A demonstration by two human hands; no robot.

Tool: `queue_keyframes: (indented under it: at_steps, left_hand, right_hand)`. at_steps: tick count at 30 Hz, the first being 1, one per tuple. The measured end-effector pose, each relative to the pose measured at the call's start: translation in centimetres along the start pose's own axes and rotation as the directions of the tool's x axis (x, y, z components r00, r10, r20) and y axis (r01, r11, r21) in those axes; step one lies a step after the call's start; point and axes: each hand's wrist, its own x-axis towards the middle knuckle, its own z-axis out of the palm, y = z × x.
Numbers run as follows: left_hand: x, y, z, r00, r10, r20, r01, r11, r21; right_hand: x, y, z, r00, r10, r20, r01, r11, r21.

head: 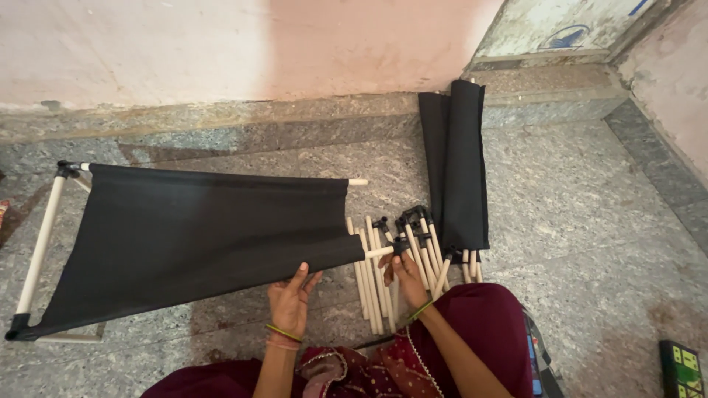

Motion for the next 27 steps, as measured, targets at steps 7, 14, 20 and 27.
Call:
queue_keyframes:
  at_steps: [7, 14, 20, 27]
  left_hand:
    - [0.4, 0.6, 0.9, 0.996, 0.008, -0.091, -0.01, 1.0, -0.019]
    - [0.4, -0.5, -0.5, 0.999, -0.002, -0.038, 0.002, 1.0, -0.001]
    - [0.4, -0.7, -0.1, 0.995, -0.048, -0.083, 0.047, 0.999, -0.009]
    - [0.3, -0.2, 0.1, 0.99, -0.034, -0.134, 0.036, 0.999, 0.014]
  right_hand:
    - [0.1, 0.7, -1.7, 0.968, 0.243, 0.06, -0.246, 0.88, 0.405]
    - [0.1, 1.8, -2.8, 0.942, 0.27, 0.198, -0.335, 0.752, 0.567]
    - [0.1, 0.3, -2.0, 0.98, 0.186, 0.07, -0.198, 0.891, 0.408]
    - [0.3, 0.0, -1.1, 0.988, 0.157, 0.012, -0.151, 0.923, 0.353]
